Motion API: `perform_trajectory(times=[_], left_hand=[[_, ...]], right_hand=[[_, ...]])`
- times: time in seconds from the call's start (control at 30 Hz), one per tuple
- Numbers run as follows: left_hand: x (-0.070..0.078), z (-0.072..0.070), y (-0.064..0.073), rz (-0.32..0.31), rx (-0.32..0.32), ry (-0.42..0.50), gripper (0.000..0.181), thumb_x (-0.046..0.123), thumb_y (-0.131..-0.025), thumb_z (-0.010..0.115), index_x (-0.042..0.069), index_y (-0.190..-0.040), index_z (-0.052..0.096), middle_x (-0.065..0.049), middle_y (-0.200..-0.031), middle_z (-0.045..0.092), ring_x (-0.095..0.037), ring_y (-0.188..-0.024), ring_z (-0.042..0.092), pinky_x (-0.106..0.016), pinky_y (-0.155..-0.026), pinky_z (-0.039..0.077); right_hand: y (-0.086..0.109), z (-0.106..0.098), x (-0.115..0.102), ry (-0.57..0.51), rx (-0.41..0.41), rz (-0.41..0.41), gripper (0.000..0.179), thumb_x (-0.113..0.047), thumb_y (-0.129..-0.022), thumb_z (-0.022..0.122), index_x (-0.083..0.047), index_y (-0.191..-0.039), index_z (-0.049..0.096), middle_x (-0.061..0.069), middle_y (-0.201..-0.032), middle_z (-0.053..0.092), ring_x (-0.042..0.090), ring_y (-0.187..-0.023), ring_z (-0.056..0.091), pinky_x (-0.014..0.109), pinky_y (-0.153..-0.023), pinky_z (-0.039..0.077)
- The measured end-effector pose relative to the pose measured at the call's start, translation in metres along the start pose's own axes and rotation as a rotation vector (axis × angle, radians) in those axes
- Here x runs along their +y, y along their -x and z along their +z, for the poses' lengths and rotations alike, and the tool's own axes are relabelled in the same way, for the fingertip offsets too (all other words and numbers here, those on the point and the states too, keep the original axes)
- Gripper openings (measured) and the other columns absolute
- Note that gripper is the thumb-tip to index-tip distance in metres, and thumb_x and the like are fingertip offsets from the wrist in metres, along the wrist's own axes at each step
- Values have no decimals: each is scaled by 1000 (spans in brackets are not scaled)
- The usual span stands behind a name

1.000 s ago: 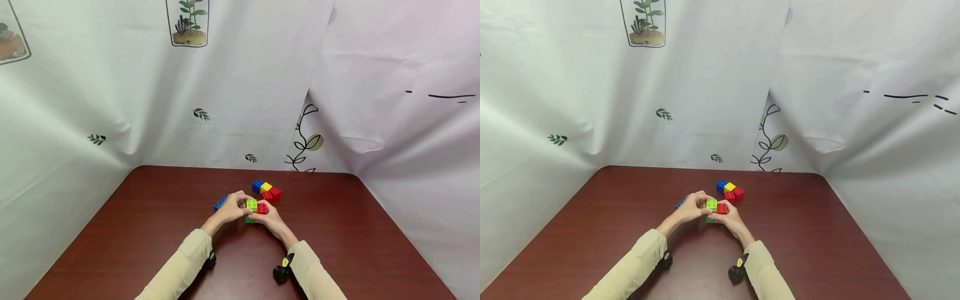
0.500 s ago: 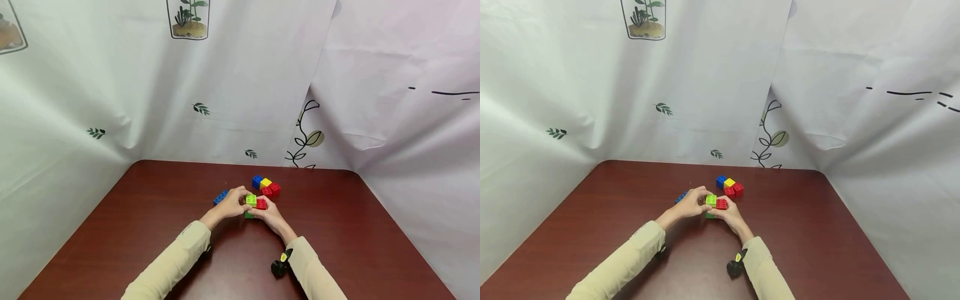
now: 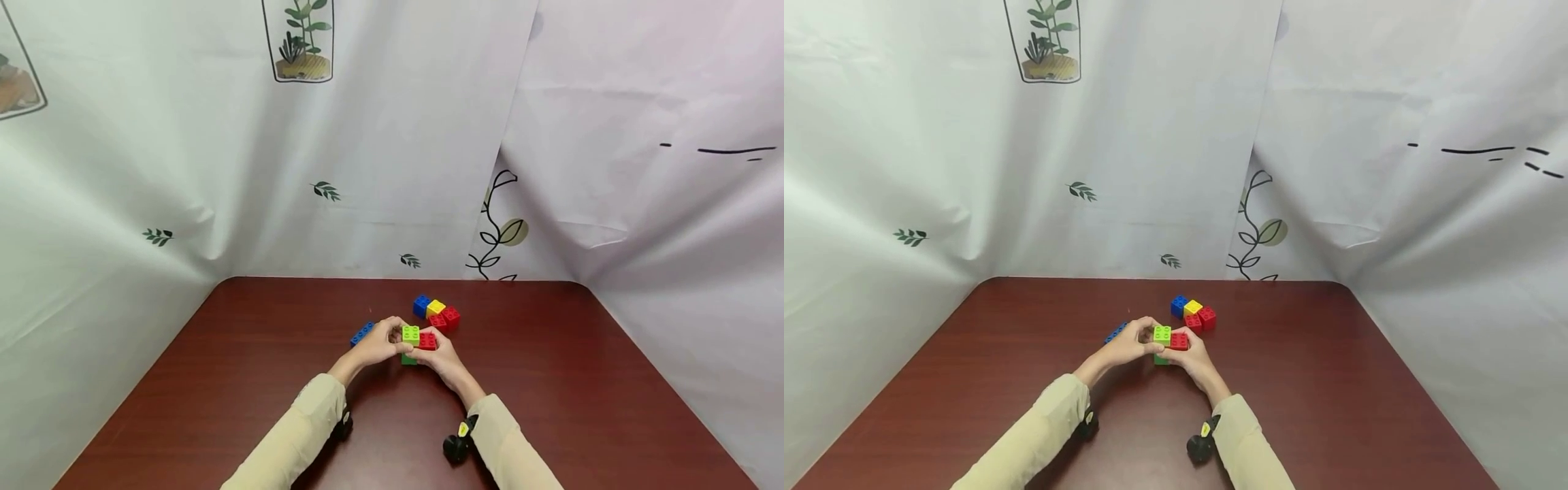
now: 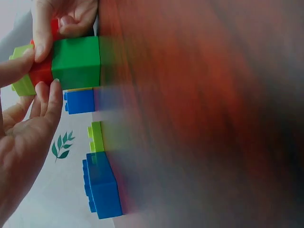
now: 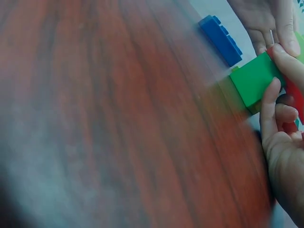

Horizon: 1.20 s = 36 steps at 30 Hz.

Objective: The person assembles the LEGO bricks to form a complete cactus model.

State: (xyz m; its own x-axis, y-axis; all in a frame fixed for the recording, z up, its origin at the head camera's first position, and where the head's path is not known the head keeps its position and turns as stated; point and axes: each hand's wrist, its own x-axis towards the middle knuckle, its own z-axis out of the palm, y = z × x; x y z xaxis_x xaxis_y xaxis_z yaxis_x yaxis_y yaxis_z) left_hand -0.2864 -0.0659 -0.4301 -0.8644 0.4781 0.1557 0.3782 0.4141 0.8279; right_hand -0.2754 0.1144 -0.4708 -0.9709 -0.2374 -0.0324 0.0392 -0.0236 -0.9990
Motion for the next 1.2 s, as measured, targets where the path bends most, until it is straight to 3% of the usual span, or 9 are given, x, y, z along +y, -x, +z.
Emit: perform_trajectory(times=[0.17, 0.3, 0.6, 0.87, 1.2], left_hand=[[-1, -1, 0, -34, -5, 16, 26, 13, -89, 70, -1, -108, 60, -9, -91, 57, -14, -77, 50, -23, -70, 43], [-3, 1, -1, -23, 3, 34, 27, 14, -89, 70, -2, -109, 60, -11, -93, 56, -14, -78, 50, -23, -71, 43], [-6, 5, -2, -50, -3, 110, 28, 15, -89, 69, 0, -111, 59, -8, -85, 55, -15, -72, 46, -24, -64, 39], [-8, 5, 5, -95, 11, 160, 30, 16, -89, 69, 1, -113, 58, -16, -104, 64, -15, -79, 54, -25, -74, 45], [-6, 2, 4, -104, 27, 118, 32, 20, -89, 70, 3, -115, 60, -15, -107, 66, -16, -84, 56, -25, -76, 47]], right_hand=[[-1, 1, -1, -2, 1, 10, 39, -7, -85, 72, -3, -117, 51, -4, -95, 61, 10, -78, 57, 21, -69, 52], [-1, -1, -2, 8, 8, 8, 39, -7, -85, 72, -3, -117, 51, -3, -95, 61, 10, -79, 58, 21, -69, 52], [2, -4, -2, 1, 9, 6, 39, -5, -88, 68, 0, -121, 49, -4, -95, 61, 9, -79, 58, 20, -69, 53], [2, 1, -2, -1, 0, 20, 40, -7, -89, 68, 0, -123, 49, -6, -95, 62, 8, -81, 60, 20, -72, 54], [-2, 3, -1, 16, 50, -1, 38, -6, -86, 71, 0, -119, 53, -1, -95, 62, 10, -79, 60, 20, -70, 54]])
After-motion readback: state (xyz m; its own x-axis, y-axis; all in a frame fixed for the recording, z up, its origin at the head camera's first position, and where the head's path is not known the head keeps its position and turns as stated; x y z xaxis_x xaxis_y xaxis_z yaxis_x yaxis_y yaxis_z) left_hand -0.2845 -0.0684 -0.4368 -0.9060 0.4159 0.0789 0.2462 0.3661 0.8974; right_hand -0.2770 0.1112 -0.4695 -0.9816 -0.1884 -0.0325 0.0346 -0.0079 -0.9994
